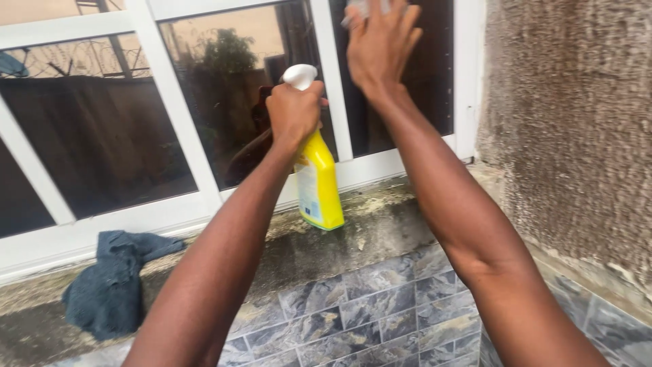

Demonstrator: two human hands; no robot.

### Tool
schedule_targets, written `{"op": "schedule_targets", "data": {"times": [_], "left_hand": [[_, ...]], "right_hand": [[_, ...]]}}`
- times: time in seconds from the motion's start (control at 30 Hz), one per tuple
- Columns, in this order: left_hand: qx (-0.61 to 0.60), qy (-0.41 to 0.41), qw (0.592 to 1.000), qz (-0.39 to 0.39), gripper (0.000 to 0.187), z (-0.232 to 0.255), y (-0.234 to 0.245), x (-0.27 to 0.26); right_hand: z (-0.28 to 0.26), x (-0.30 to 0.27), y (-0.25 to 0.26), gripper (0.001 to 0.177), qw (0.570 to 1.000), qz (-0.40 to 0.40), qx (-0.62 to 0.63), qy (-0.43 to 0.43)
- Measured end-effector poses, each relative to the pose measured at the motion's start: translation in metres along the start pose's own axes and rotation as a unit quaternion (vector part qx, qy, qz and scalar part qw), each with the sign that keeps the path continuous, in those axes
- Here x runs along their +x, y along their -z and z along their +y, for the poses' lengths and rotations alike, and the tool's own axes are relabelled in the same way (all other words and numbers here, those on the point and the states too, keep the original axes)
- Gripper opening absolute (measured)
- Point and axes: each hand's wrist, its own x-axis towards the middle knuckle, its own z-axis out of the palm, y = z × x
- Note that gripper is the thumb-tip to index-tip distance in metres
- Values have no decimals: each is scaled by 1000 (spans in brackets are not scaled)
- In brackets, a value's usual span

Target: Cleaning the exterior of a window using a spray bottle and a cloth.

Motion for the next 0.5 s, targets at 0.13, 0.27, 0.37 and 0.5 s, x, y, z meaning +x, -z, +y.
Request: {"op": "schedule_targets", "data": {"times": [0.13, 0.27, 0.37, 0.5], "left_hand": [[27, -28, 999, 3, 33, 0, 2, 1], [36, 16, 999, -15, 34, 7, 5, -3], [32, 29, 999, -13, 35, 12, 6, -7], [27, 28, 999, -8, 35, 11, 5, -6]], "right_hand": [[6, -5, 16, 37, 985, -58, 44, 153], [63, 15, -19, 36, 959, 58, -59, 273], [100, 27, -23, 26, 970, 49, -92, 220], [135, 42, -20, 20, 981, 16, -88, 172]]}}
